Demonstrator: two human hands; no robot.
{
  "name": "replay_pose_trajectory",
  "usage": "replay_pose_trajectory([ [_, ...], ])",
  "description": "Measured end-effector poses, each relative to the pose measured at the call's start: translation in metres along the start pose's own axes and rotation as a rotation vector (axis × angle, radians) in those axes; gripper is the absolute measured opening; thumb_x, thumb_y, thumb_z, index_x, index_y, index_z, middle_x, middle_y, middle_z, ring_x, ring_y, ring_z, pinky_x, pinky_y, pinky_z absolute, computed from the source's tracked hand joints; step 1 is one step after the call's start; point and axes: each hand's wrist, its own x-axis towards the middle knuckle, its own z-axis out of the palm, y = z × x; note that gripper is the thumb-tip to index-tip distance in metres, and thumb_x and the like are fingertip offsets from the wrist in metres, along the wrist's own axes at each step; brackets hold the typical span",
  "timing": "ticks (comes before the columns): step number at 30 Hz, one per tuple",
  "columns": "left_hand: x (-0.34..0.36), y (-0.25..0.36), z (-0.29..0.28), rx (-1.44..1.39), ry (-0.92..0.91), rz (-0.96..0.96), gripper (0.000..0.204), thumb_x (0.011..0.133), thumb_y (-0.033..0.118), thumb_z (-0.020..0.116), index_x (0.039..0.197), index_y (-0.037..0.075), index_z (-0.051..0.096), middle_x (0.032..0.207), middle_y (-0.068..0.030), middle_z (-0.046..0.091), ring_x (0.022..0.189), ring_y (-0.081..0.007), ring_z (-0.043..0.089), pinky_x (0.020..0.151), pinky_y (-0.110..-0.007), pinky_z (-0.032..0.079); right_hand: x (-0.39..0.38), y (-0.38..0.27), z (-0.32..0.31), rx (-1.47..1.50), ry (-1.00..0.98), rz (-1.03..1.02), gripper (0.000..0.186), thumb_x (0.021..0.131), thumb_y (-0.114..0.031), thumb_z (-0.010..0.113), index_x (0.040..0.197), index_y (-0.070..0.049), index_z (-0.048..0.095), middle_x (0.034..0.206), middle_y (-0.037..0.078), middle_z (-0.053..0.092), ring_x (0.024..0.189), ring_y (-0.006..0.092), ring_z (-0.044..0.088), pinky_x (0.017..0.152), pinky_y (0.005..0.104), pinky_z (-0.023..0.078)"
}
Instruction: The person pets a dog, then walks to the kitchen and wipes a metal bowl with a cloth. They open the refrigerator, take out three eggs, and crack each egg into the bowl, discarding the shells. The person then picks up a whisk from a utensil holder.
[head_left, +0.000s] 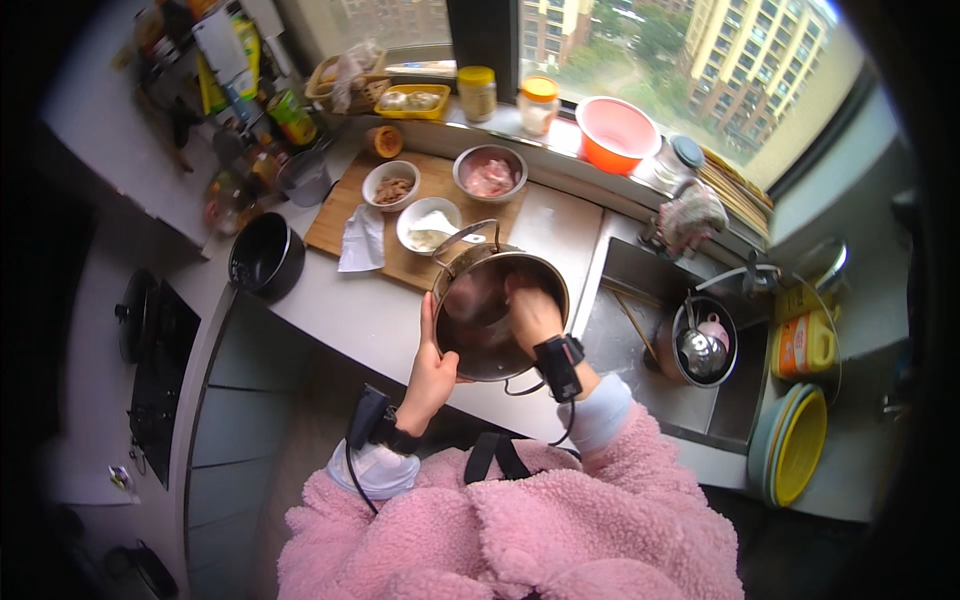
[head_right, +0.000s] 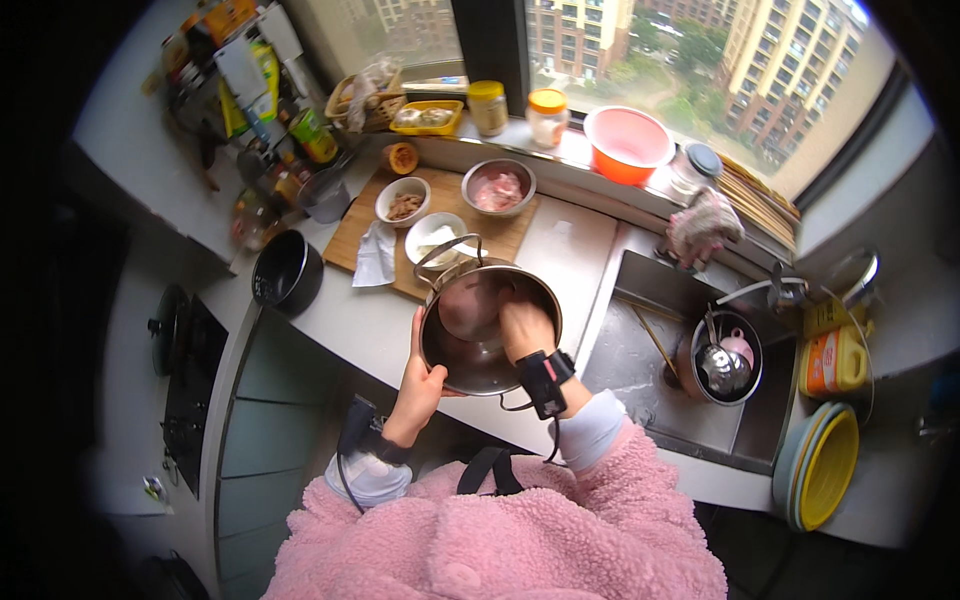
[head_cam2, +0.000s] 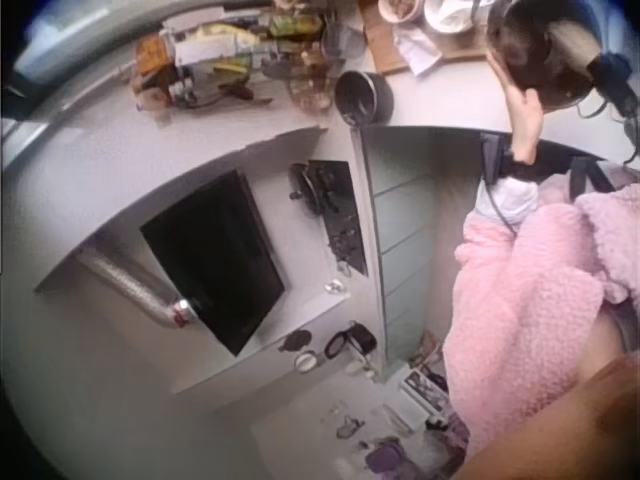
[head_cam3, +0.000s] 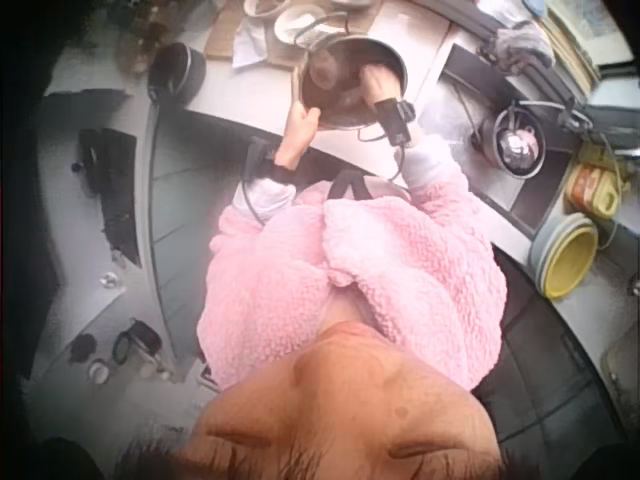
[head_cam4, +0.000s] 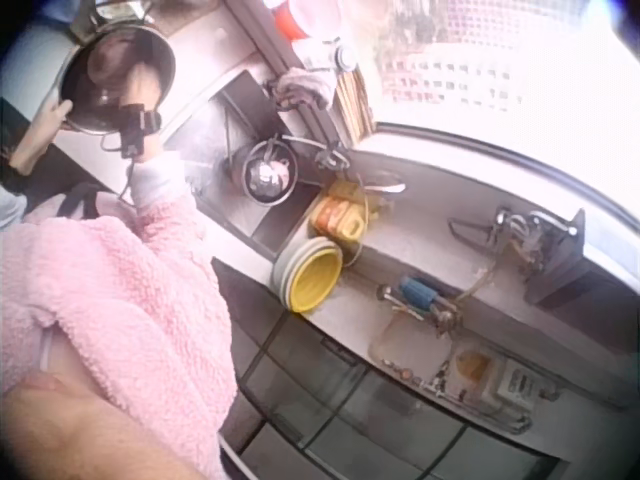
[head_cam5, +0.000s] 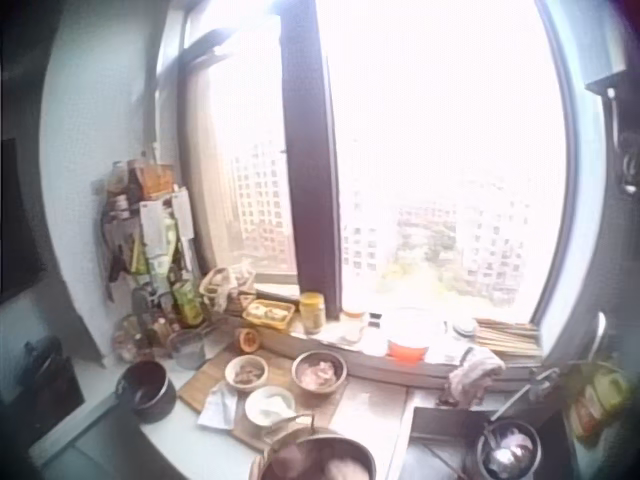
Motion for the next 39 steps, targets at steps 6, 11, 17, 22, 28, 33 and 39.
replay_pose_trajectory([
  [6, -0.021, -0.005, -0.115, 0.347, 0.176, 0.183, 0.09, 0.069, -0.018, 0.032, 0.149, 0.012, 0.003, 0.153, -0.0164, 0.011, 0.138, -0.0304, 0.022, 0.095, -0.029, 0.036, 0.012, -0.1, 0.06, 0.51, -0.513, -0.461, 0.01, 0.07, -0.003, 0.059, 0.08, -0.004, 0.061, 0.083, 0.017, 0.058, 0.076, 0.0354, 0.057, 0.069, 0.0414, 0.047],
  [11, -0.059, 0.002, -0.244, 0.0, 0.383, -0.171, 0.081, 0.08, -0.012, 0.031, 0.148, 0.022, 0.003, 0.14, -0.0153, 0.033, 0.101, -0.0298, 0.061, 0.06, -0.034, 0.061, 0.048, -0.111, 0.09, 0.245, -0.109, -0.098, 0.01, 0.073, -0.003, 0.056, 0.081, -0.001, 0.062, 0.082, 0.017, 0.057, 0.079, 0.0342, 0.056, 0.072, 0.0415, 0.047],
  [17, -0.081, -0.001, -0.313, -0.144, 0.462, -0.42, 0.06, 0.087, -0.003, 0.041, 0.14, 0.015, 0.021, 0.125, -0.0179, 0.048, 0.092, -0.0317, 0.065, 0.057, -0.04, 0.062, 0.108, -0.119, 0.171, 0.27, 0.054, 0.095, 0.04, 0.079, -0.021, 0.069, 0.116, -0.007, 0.06, 0.117, 0.023, 0.05, 0.102, 0.0365, 0.054, 0.089, 0.0415, 0.047],
  [22, -0.058, -0.024, -0.32, -0.302, 0.309, -0.639, 0.062, 0.085, -0.005, 0.039, 0.14, 0.015, 0.019, 0.124, -0.018, 0.049, 0.095, -0.0328, 0.064, 0.061, -0.042, 0.061, 0.162, -0.122, 0.251, 0.249, 0.034, 0.12, 0.044, 0.08, -0.02, 0.066, 0.121, -0.003, 0.058, 0.13, 0.025, 0.042, 0.101, 0.0313, 0.057, 0.086, 0.035, 0.048],
  [28, -0.016, -0.035, -0.302, -0.35, 0.26, -0.705, 0.06, 0.079, -0.006, 0.039, 0.135, 0.011, 0.028, 0.115, -0.0163, 0.054, 0.093, -0.0297, 0.064, 0.068, -0.044, 0.06, 0.176, -0.128, 0.216, 0.651, 0.205, 0.127, 0.026, 0.089, -0.008, 0.058, 0.112, 0.003, 0.061, 0.112, 0.008, 0.057, 0.091, 0.016, 0.061, 0.076, 0.0251, 0.049],
  [33, 0.017, -0.04, -0.287, -0.358, 0.126, -0.747, 0.058, 0.084, -0.001, 0.042, 0.137, 0.014, 0.026, 0.118, -0.0149, 0.054, 0.094, -0.0292, 0.064, 0.07, -0.043, 0.06, 0.168, -0.175, 0.143, 0.754, 0.16, -0.02, 0.026, 0.087, 0.001, 0.057, 0.112, -0.001, 0.06, 0.105, 0.004, 0.055, 0.087, 0.0106, 0.058, 0.075, 0.0207, 0.047],
  [39, 0.036, -0.043, -0.332, -0.184, 0.229, -0.769, 0.074, 0.087, 0.041, 0.058, 0.144, 0.023, 0.015, 0.137, -0.0115, 0.039, 0.111, -0.038, 0.053, 0.081, -0.049, 0.053, 0.169, -0.23, 0.11, 0.678, 0.244, 0.001, 0.037, 0.083, 0.003, 0.059, 0.12, -0.001, 0.054, 0.101, 0.008, 0.058, 0.086, 0.0157, 0.058, 0.075, 0.0258, 0.047],
])
